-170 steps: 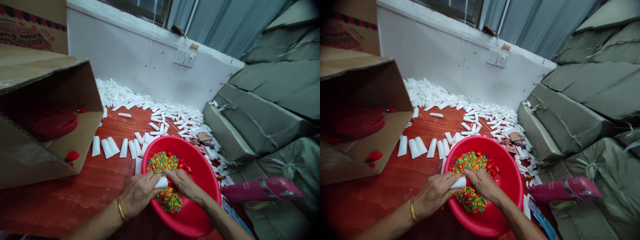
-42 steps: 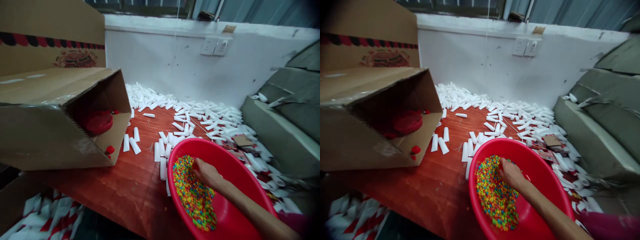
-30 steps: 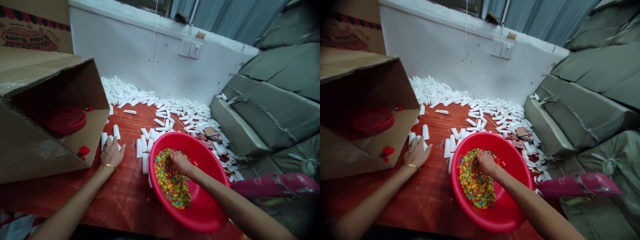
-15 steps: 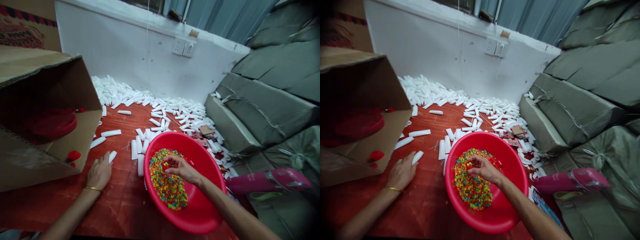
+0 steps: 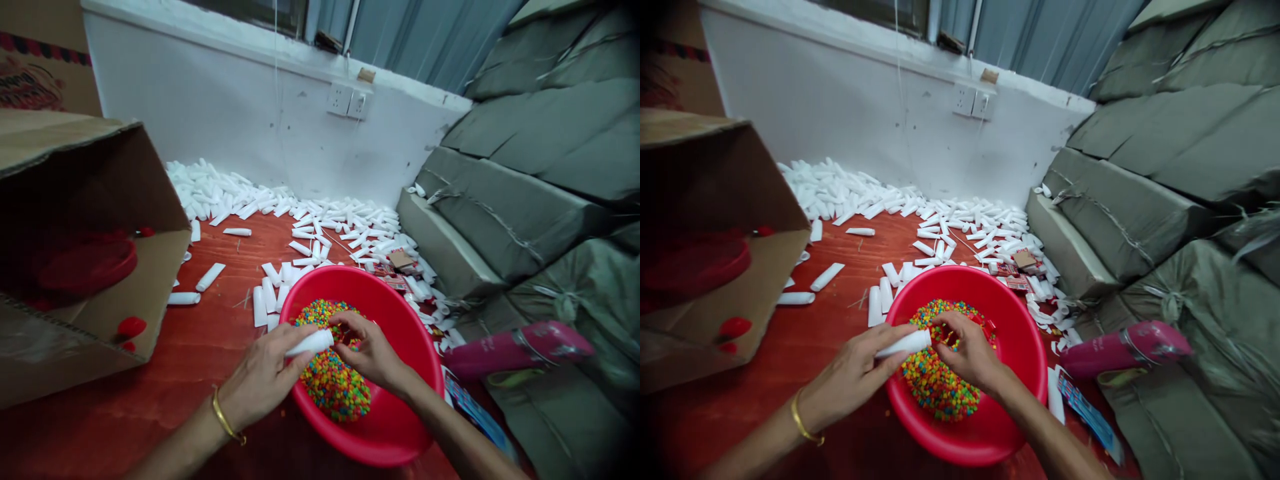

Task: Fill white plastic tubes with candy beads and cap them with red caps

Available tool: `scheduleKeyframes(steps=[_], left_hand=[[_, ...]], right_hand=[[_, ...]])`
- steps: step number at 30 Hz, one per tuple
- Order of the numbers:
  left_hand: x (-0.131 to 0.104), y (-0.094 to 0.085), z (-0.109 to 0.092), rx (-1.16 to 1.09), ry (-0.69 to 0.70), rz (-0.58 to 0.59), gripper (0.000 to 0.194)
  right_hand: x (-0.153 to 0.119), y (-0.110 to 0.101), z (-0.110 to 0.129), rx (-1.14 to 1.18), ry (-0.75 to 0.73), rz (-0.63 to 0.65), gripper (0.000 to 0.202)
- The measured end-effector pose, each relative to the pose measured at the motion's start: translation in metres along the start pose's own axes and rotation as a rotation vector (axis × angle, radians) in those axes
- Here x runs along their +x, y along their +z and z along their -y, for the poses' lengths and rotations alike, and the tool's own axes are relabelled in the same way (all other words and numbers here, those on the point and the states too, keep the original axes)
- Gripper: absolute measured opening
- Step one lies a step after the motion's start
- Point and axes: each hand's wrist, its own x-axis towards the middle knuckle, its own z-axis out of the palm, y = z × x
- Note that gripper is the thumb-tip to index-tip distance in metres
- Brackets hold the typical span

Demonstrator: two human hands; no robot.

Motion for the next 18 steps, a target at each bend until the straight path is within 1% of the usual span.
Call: scheduleKeyframes(steps=[2, 5, 7, 9, 10, 11, 12, 14, 15, 16, 17, 18], left_hand=[[0.003, 0.001, 0.002, 0.024, -0.009, 0.033, 0.035], [0.006, 0.0, 0.002, 0.025, -0.014, 0.056, 0.035], [0.006, -0.001, 0.002, 0.014, -0.001, 0.081, 0.035], [0.006, 0.0, 0.001, 0.006, 0.031, 0.097, 0.033], [0.005, 0.001, 0.001, 0.009, 0.057, 0.1, 0.032], [0.004, 0.003, 0.001, 0.022, 0.087, 0.093, 0.032], [0.003, 0.005, 0.0, 0.045, 0.114, 0.078, 0.032], [0.002, 0.01, 0.0, 0.088, 0.153, 0.036, 0.034], [0.002, 0.012, 0.0, 0.088, 0.153, 0.014, 0.034], [0.001, 0.014, 0.0, 0.065, 0.135, -0.01, 0.033], [0.001, 0.014, 0.0, 0.018, 0.1, -0.035, 0.033], [0.0, 0.014, 0.0, -0.045, 0.059, -0.056, 0.031]], right_hand=[[-0.002, -0.004, 0.004, -0.086, -0.107, 0.011, 0.032], [-0.005, -0.011, 0.007, -0.164, -0.212, 0.052, 0.035], [-0.005, -0.014, 0.008, -0.177, -0.259, 0.111, 0.036], [-0.005, -0.015, 0.008, -0.157, -0.261, 0.186, 0.033], [-0.004, -0.014, 0.008, -0.128, -0.226, 0.222, 0.028], [-0.004, -0.011, 0.008, -0.083, -0.16, 0.245, 0.025], [-0.003, -0.008, 0.007, -0.026, -0.061, 0.257, 0.029], [-0.004, 0.0, 0.007, 0.095, 0.188, 0.26, 0.048], [-0.005, 0.004, 0.007, 0.14, 0.292, 0.254, 0.054], [-0.006, 0.006, 0.008, 0.158, 0.356, 0.24, 0.057], [-0.009, 0.007, 0.009, 0.151, 0.38, 0.231, 0.055], [-0.011, 0.006, 0.01, 0.122, 0.344, 0.205, 0.051]])
